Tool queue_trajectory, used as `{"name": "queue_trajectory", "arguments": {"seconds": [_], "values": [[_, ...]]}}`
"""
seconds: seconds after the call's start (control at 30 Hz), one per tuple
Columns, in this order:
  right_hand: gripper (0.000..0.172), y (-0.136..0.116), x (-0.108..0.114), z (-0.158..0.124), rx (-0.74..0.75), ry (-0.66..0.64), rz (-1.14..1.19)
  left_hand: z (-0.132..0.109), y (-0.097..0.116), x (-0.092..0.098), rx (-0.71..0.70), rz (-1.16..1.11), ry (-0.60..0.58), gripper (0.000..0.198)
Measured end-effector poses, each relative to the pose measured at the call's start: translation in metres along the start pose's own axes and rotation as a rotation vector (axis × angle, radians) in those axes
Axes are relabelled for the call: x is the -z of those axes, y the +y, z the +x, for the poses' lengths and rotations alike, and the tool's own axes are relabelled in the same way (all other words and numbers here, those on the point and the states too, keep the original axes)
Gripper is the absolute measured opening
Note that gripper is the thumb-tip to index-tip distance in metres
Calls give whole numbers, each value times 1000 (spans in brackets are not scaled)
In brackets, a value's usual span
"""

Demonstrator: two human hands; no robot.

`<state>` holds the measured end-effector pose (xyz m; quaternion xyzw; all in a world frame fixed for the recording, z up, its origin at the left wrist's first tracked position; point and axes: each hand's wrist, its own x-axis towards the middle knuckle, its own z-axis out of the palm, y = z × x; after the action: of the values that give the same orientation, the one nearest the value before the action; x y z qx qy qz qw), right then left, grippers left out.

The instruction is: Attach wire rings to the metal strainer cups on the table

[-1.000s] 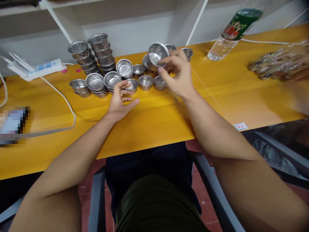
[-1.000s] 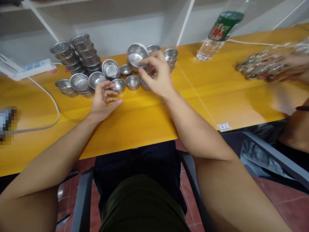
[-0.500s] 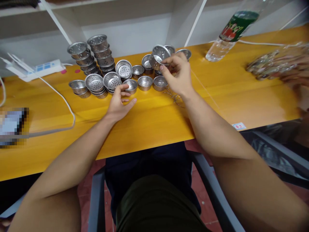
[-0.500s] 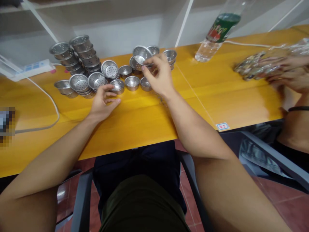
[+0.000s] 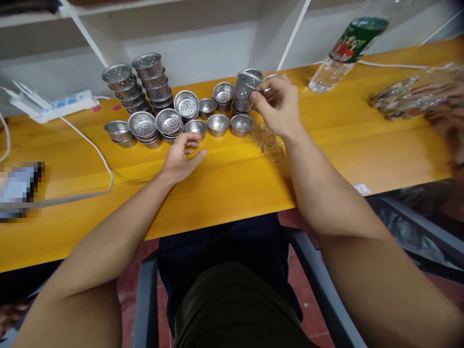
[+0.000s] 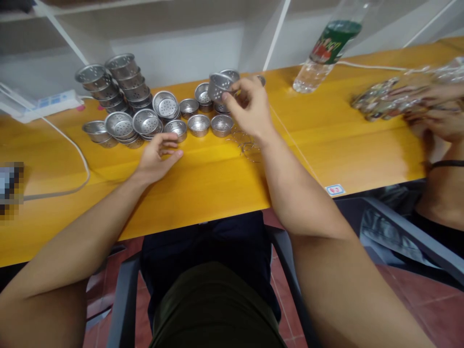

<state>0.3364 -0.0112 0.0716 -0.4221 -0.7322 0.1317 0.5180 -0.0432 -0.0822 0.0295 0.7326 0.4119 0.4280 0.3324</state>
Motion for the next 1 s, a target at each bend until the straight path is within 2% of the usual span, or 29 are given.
{"name": "queue_trajectory", "arguments": {"seconds": [0.07, 0.1, 0.27, 0.47, 0.67, 0.8, 1.0], "values": [[85, -7, -13, -5, -18, 89, -49, 0, 0, 0, 1, 5, -5, 45], [86, -10, -21, -7, -20, 87, -50, 0, 0, 0, 1, 9, -10, 44], [78, -24, -53, -21, 13, -83, -9, 1, -1, 0, -17, 31, -24, 39], [62, -46, -76, -27, 6, -202, -94, 0, 3, 3, -86, 121, -62, 34], [66, -54, -83, -27, 7, -196, -111, -2, 8, 7, -57, 236, -79, 44], [74, -52, -82, -26, -7, -201, -102, -2, 12, 9, -66, 302, -147, 37], [54, -48, -88, -27, 47, -244, -125, -3, 25, 4, -196, 298, -125, 18]]}}
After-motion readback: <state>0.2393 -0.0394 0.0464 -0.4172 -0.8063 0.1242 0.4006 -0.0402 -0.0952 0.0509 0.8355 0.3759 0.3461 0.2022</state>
